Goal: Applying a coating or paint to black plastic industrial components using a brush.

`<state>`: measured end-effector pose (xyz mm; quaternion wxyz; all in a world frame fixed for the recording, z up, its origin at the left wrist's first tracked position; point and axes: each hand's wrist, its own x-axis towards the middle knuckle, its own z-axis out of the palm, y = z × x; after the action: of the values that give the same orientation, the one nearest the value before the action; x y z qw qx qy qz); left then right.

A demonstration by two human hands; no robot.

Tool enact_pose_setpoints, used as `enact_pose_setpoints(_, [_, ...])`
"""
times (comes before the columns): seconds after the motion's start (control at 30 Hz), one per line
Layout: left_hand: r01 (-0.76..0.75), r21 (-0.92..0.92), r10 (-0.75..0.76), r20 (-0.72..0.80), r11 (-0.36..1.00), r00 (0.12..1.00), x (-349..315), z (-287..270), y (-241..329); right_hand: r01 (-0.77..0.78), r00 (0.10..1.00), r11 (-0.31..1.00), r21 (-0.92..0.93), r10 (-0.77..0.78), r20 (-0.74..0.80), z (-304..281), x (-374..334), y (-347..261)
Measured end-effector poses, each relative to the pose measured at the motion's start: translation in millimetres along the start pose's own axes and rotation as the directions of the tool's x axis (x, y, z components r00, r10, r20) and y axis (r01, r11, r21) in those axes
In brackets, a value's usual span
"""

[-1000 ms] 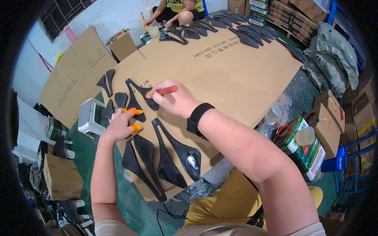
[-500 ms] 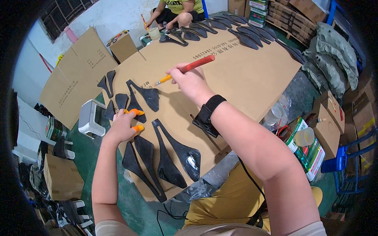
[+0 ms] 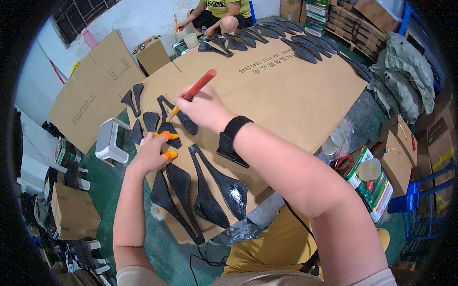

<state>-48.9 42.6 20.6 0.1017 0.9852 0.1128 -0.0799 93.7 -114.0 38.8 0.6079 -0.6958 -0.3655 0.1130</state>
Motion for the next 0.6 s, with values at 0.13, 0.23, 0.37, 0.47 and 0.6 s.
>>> enact_pose_setpoints(0.13, [-0.065,-0.001,0.065,-0.023,0.998,0.998,0.9,4.4,-6.7,0.082,0.995,0.997,-0.001,-0.081,0.059,24.8,7.8,5.8])
enact_pose_setpoints(0.23, [-0.060,0.013,0.060,-0.002,0.998,0.998,1.0,5.2,-6.3,0.138,0.986,0.980,-0.141,-0.122,0.113,34.7,11.9,4.9])
enact_pose_setpoints(0.37, [-0.071,0.058,0.070,0.008,0.996,0.998,-1.2,4.2,-6.3,0.073,0.986,0.972,-0.225,-0.037,0.162,40.7,20.8,6.6])
enact_pose_setpoints(0.47, [-0.107,0.098,0.110,-0.027,0.989,0.994,-3.1,1.3,-6.7,0.089,0.977,0.954,-0.286,-0.028,0.210,43.6,23.8,3.6])
enact_pose_setpoints(0.6, [-0.111,0.122,0.117,-0.043,0.986,0.992,-4.8,-2.3,-11.5,0.115,0.974,0.948,-0.297,-0.050,0.219,50.8,24.2,6.7])
